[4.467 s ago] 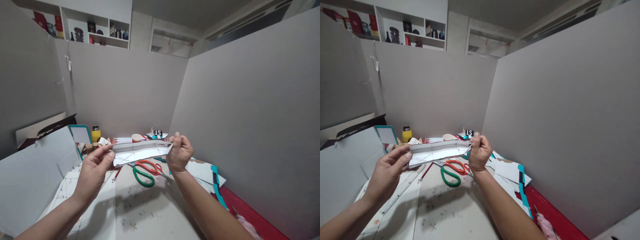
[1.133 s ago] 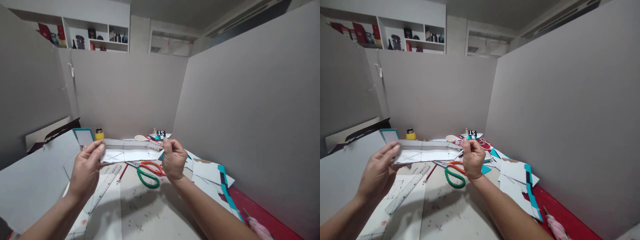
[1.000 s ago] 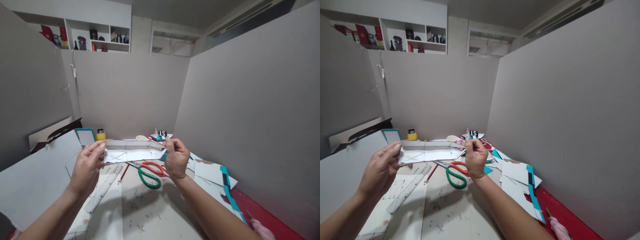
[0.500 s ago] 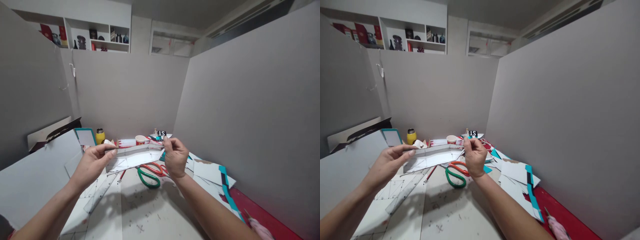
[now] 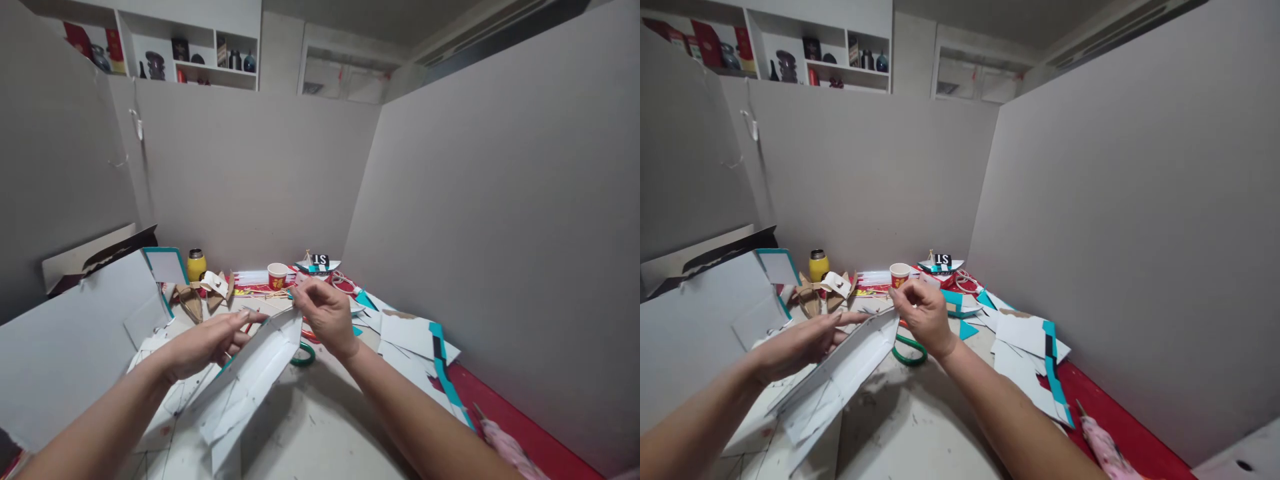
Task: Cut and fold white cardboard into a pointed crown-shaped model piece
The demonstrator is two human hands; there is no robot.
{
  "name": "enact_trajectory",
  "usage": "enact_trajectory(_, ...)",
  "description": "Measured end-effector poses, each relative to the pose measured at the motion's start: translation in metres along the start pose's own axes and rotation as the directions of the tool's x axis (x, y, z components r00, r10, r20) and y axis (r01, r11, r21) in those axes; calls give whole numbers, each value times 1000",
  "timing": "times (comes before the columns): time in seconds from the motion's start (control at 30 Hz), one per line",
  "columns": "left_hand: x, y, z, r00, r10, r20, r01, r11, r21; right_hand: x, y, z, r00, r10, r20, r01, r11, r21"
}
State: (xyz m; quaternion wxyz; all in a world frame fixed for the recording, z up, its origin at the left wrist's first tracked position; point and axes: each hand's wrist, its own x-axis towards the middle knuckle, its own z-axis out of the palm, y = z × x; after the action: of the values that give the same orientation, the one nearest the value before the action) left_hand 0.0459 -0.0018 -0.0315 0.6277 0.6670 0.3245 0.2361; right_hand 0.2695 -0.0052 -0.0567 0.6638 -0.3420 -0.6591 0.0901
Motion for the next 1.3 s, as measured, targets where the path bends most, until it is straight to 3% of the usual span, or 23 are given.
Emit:
enact_trajectory(0.1, 14, -19, 15, 978, -64, 198, 135, 919, -370, -7, -4, 7, 994, 3, 107, -3, 1000, 5)
enact_trajectory(0.23, 23, -38, 33, 936, -135, 324, 305, 772, -558, -17, -3, 15, 971, 56, 232, -65, 997, 30)
enact_trajectory(0.33, 24, -46, 41, 948, -170, 269, 300, 756, -582, -19, 0, 18, 959, 123, 253, -145, 987, 66)
enact_trajectory(0.57, 27, -47, 42, 974, -225, 3, 169, 723, -669, -15, 6, 21, 902, 355, 244, -399, 903, 158)
enact_trajectory(0.67, 29, -44, 39, 974, -217, -72, 106, 708, -698, -15, 6, 21, 894, 365, 261, -399, 912, 90)
enact_trajectory(0.8, 29, -41, 39, 957, -264, -120, 110, 715, -691, -19, 5, 23, 892, 269, 363, -273, 961, -41)
enact_trajectory(0.9, 29, -41, 41, 945, -279, -168, 101, 743, -662, -22, 5, 25, 884, 266, 384, -261, 963, -68)
enact_trajectory(1.0, 29, -42, 43, 941, -271, -201, 83, 764, -640, -23, 5, 25, 873, 307, 379, -303, 950, -72)
enact_trajectory(1.2, 30, -44, 45, 945, -289, -153, 132, 765, -630, -27, 4, 27, 844, 372, 387, -398, 917, -15)
enact_trajectory(1.3, 31, -45, 46, 947, -280, -156, 119, 758, -642, -29, 5, 29, 801, 447, 398, -520, 849, 93)
